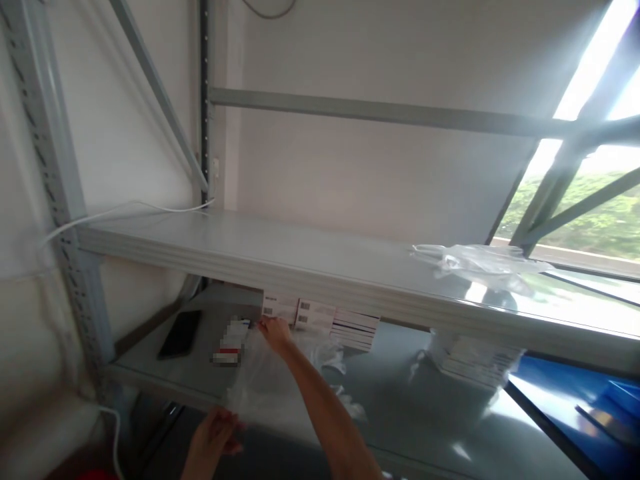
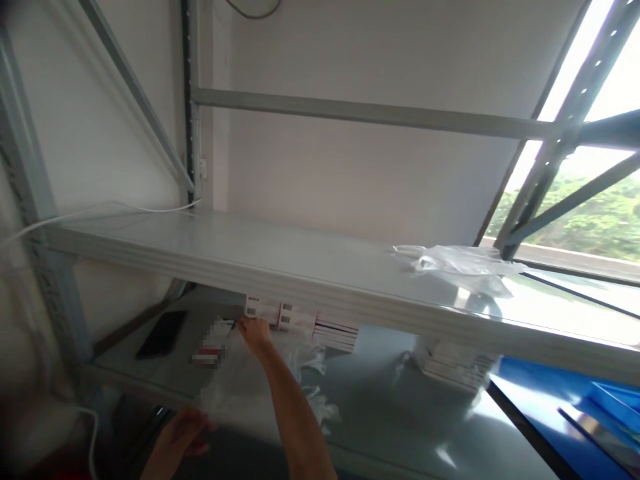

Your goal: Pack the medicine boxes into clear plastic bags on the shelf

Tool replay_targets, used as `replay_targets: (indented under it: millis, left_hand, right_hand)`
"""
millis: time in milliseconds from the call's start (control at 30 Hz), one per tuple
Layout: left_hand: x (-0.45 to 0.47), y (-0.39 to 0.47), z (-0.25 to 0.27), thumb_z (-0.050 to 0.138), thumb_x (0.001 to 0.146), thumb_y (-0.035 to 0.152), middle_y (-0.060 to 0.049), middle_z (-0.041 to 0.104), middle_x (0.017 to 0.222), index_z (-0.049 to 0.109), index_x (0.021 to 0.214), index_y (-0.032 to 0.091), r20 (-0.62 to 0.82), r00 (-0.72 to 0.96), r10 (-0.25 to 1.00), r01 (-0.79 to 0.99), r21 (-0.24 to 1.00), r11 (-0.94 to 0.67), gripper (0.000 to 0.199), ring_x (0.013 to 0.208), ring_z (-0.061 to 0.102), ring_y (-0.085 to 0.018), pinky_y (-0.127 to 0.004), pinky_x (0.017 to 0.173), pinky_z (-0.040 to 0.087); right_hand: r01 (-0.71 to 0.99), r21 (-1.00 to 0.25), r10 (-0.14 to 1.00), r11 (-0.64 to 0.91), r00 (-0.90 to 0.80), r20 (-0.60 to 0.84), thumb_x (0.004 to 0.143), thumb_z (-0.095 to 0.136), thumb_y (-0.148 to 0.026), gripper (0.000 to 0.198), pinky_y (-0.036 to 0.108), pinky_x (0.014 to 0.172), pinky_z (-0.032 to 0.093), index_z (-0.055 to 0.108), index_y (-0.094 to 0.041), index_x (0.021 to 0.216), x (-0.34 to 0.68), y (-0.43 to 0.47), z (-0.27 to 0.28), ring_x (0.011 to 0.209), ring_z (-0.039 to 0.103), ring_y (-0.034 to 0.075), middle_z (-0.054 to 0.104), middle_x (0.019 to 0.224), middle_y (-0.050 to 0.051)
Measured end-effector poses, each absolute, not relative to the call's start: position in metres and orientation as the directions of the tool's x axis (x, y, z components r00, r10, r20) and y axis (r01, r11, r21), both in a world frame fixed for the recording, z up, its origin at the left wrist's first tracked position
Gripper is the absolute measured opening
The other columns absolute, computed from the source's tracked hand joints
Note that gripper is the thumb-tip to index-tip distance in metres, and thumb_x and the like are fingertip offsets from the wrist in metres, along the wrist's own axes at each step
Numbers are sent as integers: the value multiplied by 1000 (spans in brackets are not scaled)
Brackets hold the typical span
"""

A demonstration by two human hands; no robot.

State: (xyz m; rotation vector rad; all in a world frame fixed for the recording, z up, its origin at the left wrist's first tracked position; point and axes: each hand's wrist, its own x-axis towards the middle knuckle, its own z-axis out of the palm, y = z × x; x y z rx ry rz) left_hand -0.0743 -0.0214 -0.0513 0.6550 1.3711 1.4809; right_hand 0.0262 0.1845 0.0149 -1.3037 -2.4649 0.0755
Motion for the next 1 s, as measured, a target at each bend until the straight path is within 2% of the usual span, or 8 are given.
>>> replay_targets:
  millis: [100, 167, 267, 333, 400, 533, 767, 1000]
  left_hand:
    - [-83, -20, -68, 69, 45, 66, -1, 62, 52, 51, 65, 19, -161, -326, 932, -74, 987, 144, 54, 33, 49, -13, -25, 34, 39]
    - [-88, -21, -73, 57, 61, 67, -1, 62, 55, 55, 72, 20, -82, -321, 944, 141, 981, 133, 48, 38, 53, -15, -26, 38, 41]
    - [-91, -25, -72, 47, 75, 55, -3, 67, 73, 62, 80, 23, 119, -359, 926, 454, 889, 62, 36, 66, 65, -21, -32, 65, 52]
    - [-91, -25, -69, 48, 75, 50, -5, 67, 86, 64, 79, 24, 286, -383, 879, 592, 806, -5, 30, 87, 64, -24, -38, 82, 49]
    - [-90, -22, -67, 50, 75, 49, -8, 65, 94, 65, 77, 24, 427, -384, 818, 674, 736, -68, 29, 95, 60, -27, -44, 88, 47]
    - [-89, -16, -70, 51, 77, 49, -11, 63, 104, 66, 74, 22, 510, -371, 776, 715, 690, -112, 31, 98, 58, -29, -48, 88, 46]
    - [-94, -14, -79, 49, 79, 42, -7, 70, 86, 66, 76, 23, 434, -298, 850, 670, 729, -137, 25, 86, 64, -24, -39, 81, 51]
    - [-91, -16, -75, 51, 77, 50, -6, 71, 84, 65, 84, 22, 398, -359, 844, 623, 775, -100, 32, 80, 66, -25, -37, 75, 52]
  right_hand:
    - [814, -259, 847, 519, -450, 284, 95, 32, -49, 43, 27, 72, 46, 66, -22, 99, 25, 188, -1, 85, 67, 20, 72, 92, 7]
    - [813, -301, 859, 499, -419, 292, 93, 32, -55, 47, 27, 72, 46, 65, -23, 99, 30, 189, -9, 85, 66, 20, 71, 91, 6]
    - [790, -350, 860, 504, -420, 290, 89, 39, -60, 46, 29, 75, 46, 65, -24, 102, 38, 192, -17, 88, 65, 21, 71, 94, 6]
    - [771, -373, 855, 516, -435, 283, 86, 46, -59, 44, 30, 78, 46, 63, -24, 107, 41, 194, -23, 91, 64, 22, 70, 98, 7]
    - [745, -400, 845, 533, -448, 292, 84, 52, -56, 44, 32, 83, 45, 62, -23, 112, 43, 197, -27, 95, 62, 23, 69, 104, 9]
    - [693, -445, 823, 567, -450, 347, 82, 60, -48, 34, 32, 89, 42, 68, -20, 100, 45, 201, -29, 103, 57, 23, 67, 104, 9]
    - [582, -515, 776, 629, -508, 374, 78, 67, -30, 13, 33, 91, 39, 71, -21, 87, 60, 201, -22, 103, 56, 21, 66, 98, 4]
    - [611, -505, 789, 609, -530, 311, 78, 65, -24, 9, 32, 90, 39, 72, -23, 83, 62, 199, -16, 101, 58, 19, 68, 99, 3]
